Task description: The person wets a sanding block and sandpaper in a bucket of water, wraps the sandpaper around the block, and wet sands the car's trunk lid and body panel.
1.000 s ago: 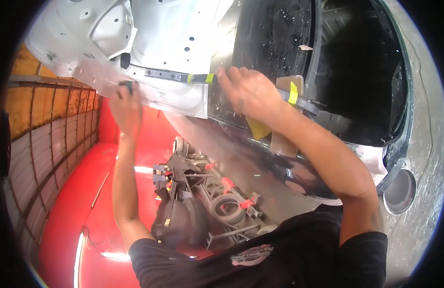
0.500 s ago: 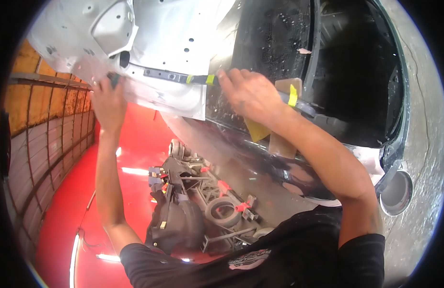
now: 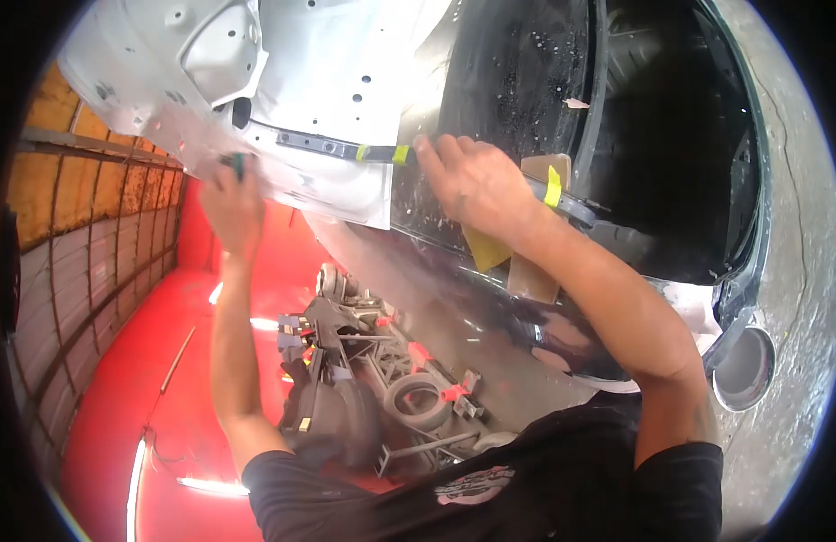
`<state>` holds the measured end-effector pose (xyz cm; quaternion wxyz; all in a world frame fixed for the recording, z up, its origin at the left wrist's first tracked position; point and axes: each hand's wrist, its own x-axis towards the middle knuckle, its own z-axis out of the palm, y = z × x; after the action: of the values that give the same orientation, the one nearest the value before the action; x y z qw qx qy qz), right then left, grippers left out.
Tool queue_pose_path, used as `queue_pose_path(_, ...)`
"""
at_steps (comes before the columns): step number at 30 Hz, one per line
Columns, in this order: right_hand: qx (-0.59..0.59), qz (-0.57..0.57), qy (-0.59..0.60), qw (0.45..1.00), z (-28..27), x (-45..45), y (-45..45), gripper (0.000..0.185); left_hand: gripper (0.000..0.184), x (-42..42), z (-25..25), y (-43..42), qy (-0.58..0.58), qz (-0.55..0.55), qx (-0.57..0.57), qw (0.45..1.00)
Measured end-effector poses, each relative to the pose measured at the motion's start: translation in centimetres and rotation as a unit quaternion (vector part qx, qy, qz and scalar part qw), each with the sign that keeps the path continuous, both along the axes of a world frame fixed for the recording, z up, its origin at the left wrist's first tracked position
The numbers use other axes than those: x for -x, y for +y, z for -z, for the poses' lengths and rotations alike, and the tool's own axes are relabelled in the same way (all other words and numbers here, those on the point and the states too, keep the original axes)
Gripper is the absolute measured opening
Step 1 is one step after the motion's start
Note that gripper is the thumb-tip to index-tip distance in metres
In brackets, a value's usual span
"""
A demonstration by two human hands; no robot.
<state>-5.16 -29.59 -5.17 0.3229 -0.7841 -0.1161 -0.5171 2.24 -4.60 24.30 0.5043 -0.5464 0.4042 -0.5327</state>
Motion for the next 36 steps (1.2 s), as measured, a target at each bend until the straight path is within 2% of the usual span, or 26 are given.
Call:
queue_pose_path(2, -0.009, 0.006, -0.029, 1.0, 0.4, -0.4, 0.3, 0.053, 0.025, 0.2, 0.1, -0.1, -0.003, -0.051, -0.021, 0.998)
queue_pose_path(3, -0.014, 0.002, -0.028, 1.0, 0.3, -0.3, 0.2, 0.054, 0.025, 0.3, 0.4, -0.4, -0.003, -0.075, -0.026, 0.997)
queue_pose_path(7, -0.009, 0.017, -0.015, 1.0, 0.2, 0.1, 0.5, 0.053, 0.02, 3.3, -4.2, -5.8, -0.048, -0.059, -0.044, 0.996)
queue_pose_path(10, -0.006, 0.014, -0.017, 1.0, 0.0, -0.3, 0.2, 0.054, 0.02, 1.0, -1.5, -3.5, -0.063, -0.064, -0.022, 0.996)
queue_pose_path(13, -0.014, 0.012, -0.029, 0.999, 0.3, -0.3, -0.4, 0.056, 0.019, 0.4, 1.5, -2.9, -0.053, -0.118, -0.024, 0.991)
queue_pose_path(16, -0.002, 0.006, -0.016, 1.0, 0.3, 0.1, 0.2, 0.055, 0.019, 2.0, -3.9, -5.0, -0.009, -0.103, -0.087, 0.991)
queue_pose_path(17, -0.002, 0.011, -0.012, 1.0, 0.1, 0.1, 0.1, 0.054, 0.02, 3.5, -4.7, -6.5, -0.026, -0.113, -0.062, 0.991)
queue_pose_path(20, -0.002, 0.007, -0.016, 1.0, 0.4, -0.1, 0.6, 0.053, 0.02, 2.5, -3.4, -5.3, -0.103, -0.058, -0.063, 0.991)
queue_pose_path(21, -0.005, 0.01, -0.019, 1.0, 0.4, -0.3, 0.4, 0.053, 0.02, 0.8, -2.2, -3.0, -0.031, -0.077, -0.037, 0.996)
queue_pose_path(24, -0.017, 0.02, -0.029, 0.999, 0.7, -0.8, 0.2, 0.054, 0.022, -1.0, 1.3, -1.3, -0.075, -0.059, -0.004, 0.995)
queue_pose_path(25, -0.012, 0.015, -0.03, 0.999, 0.7, -0.6, 0.4, 0.054, 0.024, 0.0, -0.5, -2.1, -0.044, -0.052, -0.058, 0.996)
queue_pose_path(28, -0.012, 0.015, -0.015, 1.0, 0.5, -0.2, 0.5, 0.054, 0.026, 3.2, -5.7, -4.9, -0.052, -0.078, -0.099, 0.991)
queue_pose_path(29, -0.002, 0.007, 0.009, 1.0, 0.1, 0.3, 0.4, 0.067, 0.027, 3.3, -5.8, -5.5, -0.066, -0.063, -0.091, 0.992)
queue_pose_path(31, 0.002, 0.013, -0.001, 1.0, 0.3, 0.1, 0.6, 0.066, 0.027, 3.7, -5.2, -6.0, -0.099, -0.04, -0.072, 0.992)
queue_pose_path(34, -0.004, 0.004, -0.031, 1.0, 0.6, -0.4, 1.0, 0.058, 0.026, 0.4, -0.5, -1.8, -0.078, -0.066, -0.079, 0.992)
queue_pose_path(36, -0.015, 0.021, -0.033, 0.999, 0.6, -0.6, -0.7, 0.054, 0.026, -0.8, 0.4, -2.4, -0.059, -0.039, -0.058, 0.996)
